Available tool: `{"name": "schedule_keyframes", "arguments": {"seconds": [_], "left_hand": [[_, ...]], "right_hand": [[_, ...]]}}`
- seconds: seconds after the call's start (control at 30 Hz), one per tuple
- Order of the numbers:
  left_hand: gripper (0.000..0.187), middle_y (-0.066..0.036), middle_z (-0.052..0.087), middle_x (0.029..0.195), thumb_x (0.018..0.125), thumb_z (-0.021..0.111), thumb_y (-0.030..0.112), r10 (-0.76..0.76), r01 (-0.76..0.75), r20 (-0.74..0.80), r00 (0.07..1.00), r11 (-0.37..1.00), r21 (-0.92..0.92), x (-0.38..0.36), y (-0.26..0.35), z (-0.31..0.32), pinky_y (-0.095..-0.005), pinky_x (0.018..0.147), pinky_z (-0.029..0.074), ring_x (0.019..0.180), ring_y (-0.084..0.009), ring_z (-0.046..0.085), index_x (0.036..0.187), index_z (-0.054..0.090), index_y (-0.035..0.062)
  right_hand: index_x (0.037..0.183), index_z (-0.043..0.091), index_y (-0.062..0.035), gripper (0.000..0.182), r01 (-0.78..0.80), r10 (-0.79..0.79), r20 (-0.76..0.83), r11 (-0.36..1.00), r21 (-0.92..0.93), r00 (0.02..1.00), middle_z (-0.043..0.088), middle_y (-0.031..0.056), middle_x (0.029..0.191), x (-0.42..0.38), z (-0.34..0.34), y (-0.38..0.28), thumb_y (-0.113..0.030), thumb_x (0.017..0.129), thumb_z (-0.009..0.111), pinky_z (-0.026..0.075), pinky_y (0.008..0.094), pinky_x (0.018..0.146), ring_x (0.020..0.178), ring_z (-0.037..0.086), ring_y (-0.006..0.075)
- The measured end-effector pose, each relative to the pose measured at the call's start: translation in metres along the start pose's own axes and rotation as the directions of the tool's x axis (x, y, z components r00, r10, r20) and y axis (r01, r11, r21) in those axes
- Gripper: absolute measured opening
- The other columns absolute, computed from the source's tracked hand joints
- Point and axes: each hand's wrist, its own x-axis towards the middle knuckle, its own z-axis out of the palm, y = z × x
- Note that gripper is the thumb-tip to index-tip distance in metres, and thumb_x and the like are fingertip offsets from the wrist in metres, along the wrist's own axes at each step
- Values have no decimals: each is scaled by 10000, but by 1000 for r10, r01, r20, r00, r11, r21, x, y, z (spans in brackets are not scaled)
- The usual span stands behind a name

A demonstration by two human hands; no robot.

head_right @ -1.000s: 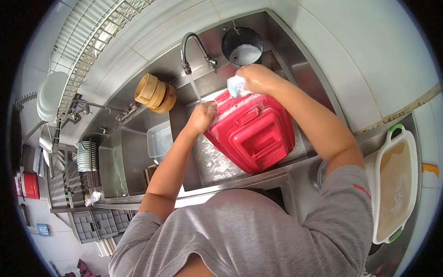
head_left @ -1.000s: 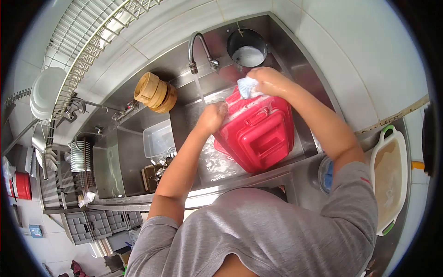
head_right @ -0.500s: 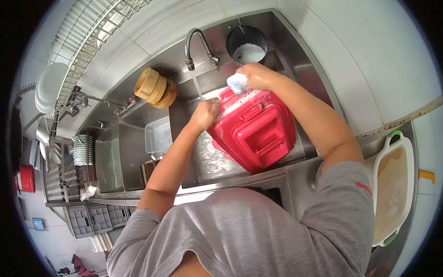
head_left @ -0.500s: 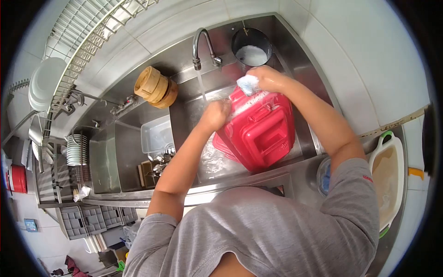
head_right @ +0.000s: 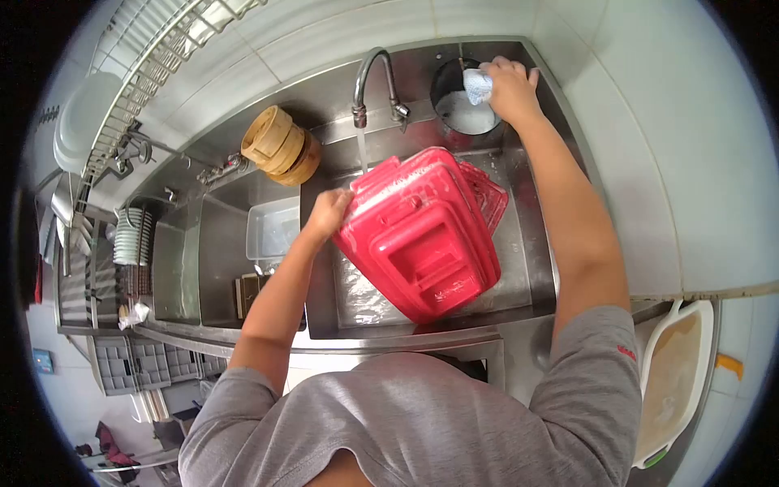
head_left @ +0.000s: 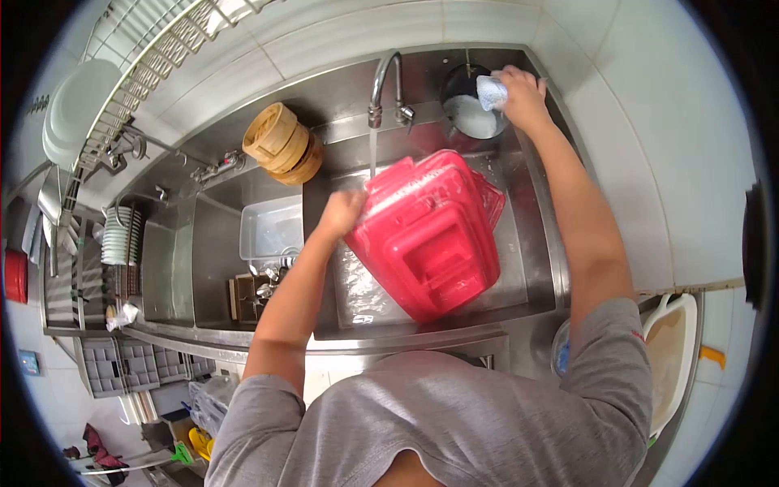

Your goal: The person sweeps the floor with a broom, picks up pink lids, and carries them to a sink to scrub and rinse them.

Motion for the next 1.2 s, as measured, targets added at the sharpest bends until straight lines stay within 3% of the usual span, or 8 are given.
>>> {"name": "schedule_keyframes", "arguments": {"seconds": [0.13,0.23,0.37,0.7,0.8,0.9,1.03,1.2], "left_hand": [[496,-263,631,837,889,479,455,-98,104,-86,992,992,69,43,-26,-17,-402,773,463,831,-371,633,941,673,1],[509,-242,645,831,859,531,485,-162,173,-106,981,978,115,62,-32,-17,-383,780,468,825,-334,639,974,678,11],[383,-180,663,769,814,625,365,-104,116,-68,992,971,207,96,-64,-13,-356,741,473,712,-231,632,955,687,14],[367,-253,617,851,832,540,369,-40,60,-105,994,980,190,105,-68,16,-429,756,472,811,-399,609,881,683,35],[388,-242,617,827,826,527,386,9,-1,-46,999,983,186,92,-63,2,-437,734,472,796,-401,602,834,681,30],[370,-217,616,683,803,551,329,14,-8,-190,982,1000,29,69,-87,-13,-381,665,461,666,-307,622,765,657,-22],[445,-223,611,669,836,536,394,-184,181,-263,947,983,-39,45,-124,-36,-399,652,459,642,-298,610,767,665,-26],[560,-251,625,738,857,493,515,-275,354,-386,881,923,151,65,-118,-69,-440,696,464,745,-402,618,772,675,-8]], "right_hand": [[1086,644,-100,391,-12,-15,137,981,192,991,608,166,1111,4,51,-84,-131,700,694,407,436,948,1083,556,271],[966,646,30,198,-663,-154,705,253,705,692,672,161,871,-16,118,-155,16,773,603,542,355,634,682,656,226],[1016,603,34,181,-918,-292,873,-186,349,391,643,124,866,-16,154,-204,-21,844,594,536,295,613,739,644,221],[975,617,-22,238,-933,-444,825,-79,352,349,594,52,730,1,144,-204,-218,848,660,467,294,511,610,559,162],[968,636,-4,321,-528,-106,731,622,578,674,650,112,905,12,156,-189,-262,790,702,504,305,676,817,625,188],[1031,635,-2,434,-205,-222,658,838,506,719,651,119,966,-1,155,-148,-319,753,736,489,309,760,862,618,199],[1107,608,28,519,-820,-292,865,298,488,409,652,136,1019,-39,174,-136,-343,765,728,484,336,822,891,631,221],[1027,594,88,374,-833,-151,820,-68,549,552,642,150,937,-34,143,-181,-185,798,708,510,320,746,848,625,210]]}}
